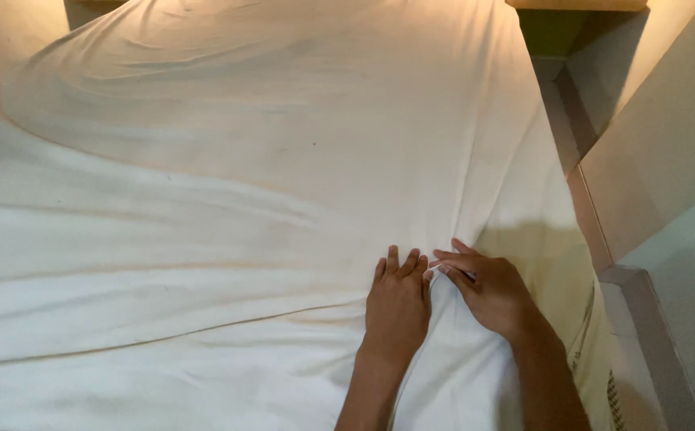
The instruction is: The person smooths and tucks a white fitted sheet over a hotel bed mattress. They press and pull the sheet across the top surface, then work around the corners, gathering and tucking the sheet edges under the mattress at each corner and smoothing the fabric flat.
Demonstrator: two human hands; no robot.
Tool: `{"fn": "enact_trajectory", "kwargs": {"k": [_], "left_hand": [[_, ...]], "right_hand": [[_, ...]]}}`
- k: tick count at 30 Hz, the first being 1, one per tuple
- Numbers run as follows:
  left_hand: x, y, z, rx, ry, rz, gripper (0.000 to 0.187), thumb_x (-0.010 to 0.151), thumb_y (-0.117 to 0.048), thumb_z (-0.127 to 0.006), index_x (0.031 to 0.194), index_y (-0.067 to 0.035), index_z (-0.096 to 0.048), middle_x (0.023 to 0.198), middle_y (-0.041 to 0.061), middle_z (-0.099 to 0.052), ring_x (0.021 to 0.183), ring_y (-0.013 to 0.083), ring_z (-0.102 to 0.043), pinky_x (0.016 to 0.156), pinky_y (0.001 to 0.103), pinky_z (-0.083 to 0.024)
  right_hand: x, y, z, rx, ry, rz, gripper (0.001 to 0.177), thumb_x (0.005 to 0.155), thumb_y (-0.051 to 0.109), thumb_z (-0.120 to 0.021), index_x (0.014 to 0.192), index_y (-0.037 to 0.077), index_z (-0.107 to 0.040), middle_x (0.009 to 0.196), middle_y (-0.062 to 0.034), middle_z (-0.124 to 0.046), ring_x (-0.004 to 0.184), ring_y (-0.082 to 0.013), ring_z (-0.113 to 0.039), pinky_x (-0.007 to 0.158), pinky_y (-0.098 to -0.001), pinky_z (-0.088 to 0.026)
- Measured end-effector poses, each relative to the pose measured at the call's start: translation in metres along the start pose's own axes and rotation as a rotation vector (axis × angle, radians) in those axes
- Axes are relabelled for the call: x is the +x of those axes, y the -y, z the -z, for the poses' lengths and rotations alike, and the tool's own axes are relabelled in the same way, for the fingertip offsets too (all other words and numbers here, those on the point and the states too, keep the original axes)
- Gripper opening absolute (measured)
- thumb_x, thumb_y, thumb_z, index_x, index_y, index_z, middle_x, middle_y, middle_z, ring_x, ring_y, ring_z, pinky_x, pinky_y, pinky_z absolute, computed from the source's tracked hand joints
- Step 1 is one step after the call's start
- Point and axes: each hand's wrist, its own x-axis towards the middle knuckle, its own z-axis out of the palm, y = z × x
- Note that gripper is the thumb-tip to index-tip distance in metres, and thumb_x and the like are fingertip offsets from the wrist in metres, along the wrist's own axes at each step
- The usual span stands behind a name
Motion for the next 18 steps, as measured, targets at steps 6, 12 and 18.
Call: {"fn": "enact_trajectory", "kwargs": {"k": [6,12,18], "left_hand": [[-0.001,-0.001,-0.007,0.009,0.059,0.012,0.038,0.108,-0.02,-0.046,0.13,0.002,-0.067,0.142,0.017,-0.061,0.14,0.043,-0.046,0.116,0.052,-0.034],[-0.002,0.003,-0.01,0.043,0.021,-0.011,0.039,0.107,-0.02,-0.047,0.134,0.002,-0.064,0.145,0.017,-0.059,0.143,0.0431,-0.043,0.117,0.053,-0.031],[0.005,0.005,-0.002,0.053,0.011,-0.027,0.041,0.105,-0.021,-0.05,0.137,0.002,-0.061,0.149,0.017,-0.056,0.144,0.0414,-0.042,0.117,0.053,-0.031]], "right_hand": [[-0.005,-0.007,0.002,0.014,-0.029,0.119,0.02,0.094,0.014,-0.069,0.111,0.009,-0.078,0.12,-0.0086,-0.078,0.137,-0.0257,-0.059,0.1,-0.0359,-0.056],[-0.003,-0.005,-0.006,0.062,-0.013,0.072,0.023,0.094,0.012,-0.066,0.114,0.009,-0.079,0.131,-0.0071,-0.074,0.144,-0.0249,-0.052,0.112,-0.0367,-0.047],[0.001,0.006,-0.004,0.103,-0.044,0.078,0.031,0.091,0.013,-0.07,0.122,0.009,-0.075,0.141,-0.0089,-0.067,0.148,-0.0279,-0.045,0.118,-0.0391,-0.037]]}}
